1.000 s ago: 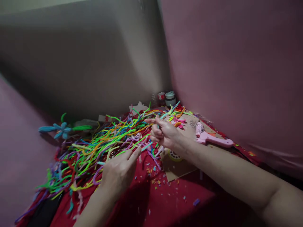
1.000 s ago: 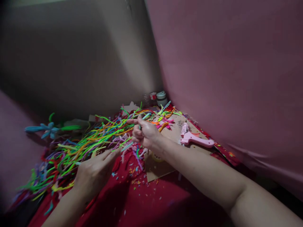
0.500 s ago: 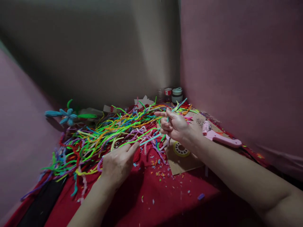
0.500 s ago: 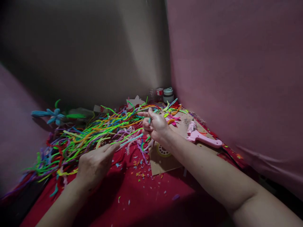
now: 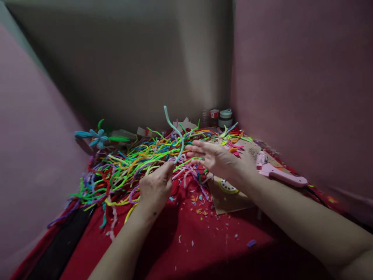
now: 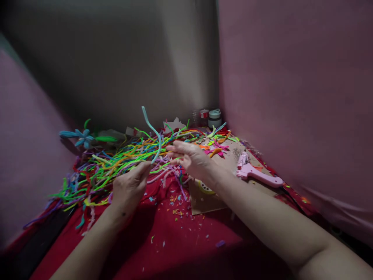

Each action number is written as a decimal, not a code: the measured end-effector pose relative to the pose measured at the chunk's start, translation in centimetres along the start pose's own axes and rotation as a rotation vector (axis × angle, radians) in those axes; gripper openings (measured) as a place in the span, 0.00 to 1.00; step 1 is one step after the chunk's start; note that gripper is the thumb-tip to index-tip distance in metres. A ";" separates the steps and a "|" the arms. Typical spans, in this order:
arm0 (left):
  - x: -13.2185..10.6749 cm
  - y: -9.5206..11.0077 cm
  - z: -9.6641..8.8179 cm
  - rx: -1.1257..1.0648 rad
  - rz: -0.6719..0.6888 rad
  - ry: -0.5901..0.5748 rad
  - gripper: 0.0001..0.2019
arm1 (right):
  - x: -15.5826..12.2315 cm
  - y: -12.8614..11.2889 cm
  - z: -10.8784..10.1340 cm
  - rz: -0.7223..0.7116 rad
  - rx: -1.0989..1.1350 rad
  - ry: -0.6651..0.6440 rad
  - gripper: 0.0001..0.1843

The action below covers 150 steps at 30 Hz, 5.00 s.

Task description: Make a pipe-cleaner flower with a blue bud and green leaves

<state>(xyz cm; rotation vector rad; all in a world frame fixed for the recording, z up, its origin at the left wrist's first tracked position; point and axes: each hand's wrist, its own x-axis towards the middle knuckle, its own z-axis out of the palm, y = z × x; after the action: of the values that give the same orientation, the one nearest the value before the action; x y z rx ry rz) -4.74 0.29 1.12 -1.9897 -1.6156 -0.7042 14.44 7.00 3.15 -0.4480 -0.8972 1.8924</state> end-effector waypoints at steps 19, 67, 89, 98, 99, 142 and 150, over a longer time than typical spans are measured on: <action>0.8 0.5 -2.3 0.172 0.326 0.013 0.10 | -2.0 3.2 1.5 0.167 -0.655 -0.005 0.18; 0.6 3.2 0.0 -1.785 -0.905 -0.053 0.07 | -1.6 3.5 0.5 0.557 -0.082 -0.185 0.08; 0.3 3.2 -0.9 -1.587 -0.798 -0.181 0.07 | -1.8 4.7 0.7 0.298 -0.022 -0.009 0.07; 0.5 2.7 -1.1 -1.493 -0.843 -0.194 0.10 | -1.9 3.4 0.8 0.440 -0.199 -0.186 0.11; 0.5 2.7 -1.2 -1.482 -0.832 -0.205 0.12 | -2.0 3.4 0.8 0.416 -0.259 -0.216 0.11; 0.5 3.0 -0.6 -1.341 -0.859 -0.235 0.12 | -2.0 4.6 1.4 0.205 -0.374 0.026 0.03; 0.1 3.0 -0.4 -1.492 -0.805 -0.183 0.06 | -1.8 4.2 1.0 0.208 -0.308 0.023 0.06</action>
<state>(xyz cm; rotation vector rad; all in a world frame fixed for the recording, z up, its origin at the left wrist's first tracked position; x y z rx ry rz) -1.76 -0.46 1.33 -2.0640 -2.2922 -2.6987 12.07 3.88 0.57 -0.7724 -1.1710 1.9350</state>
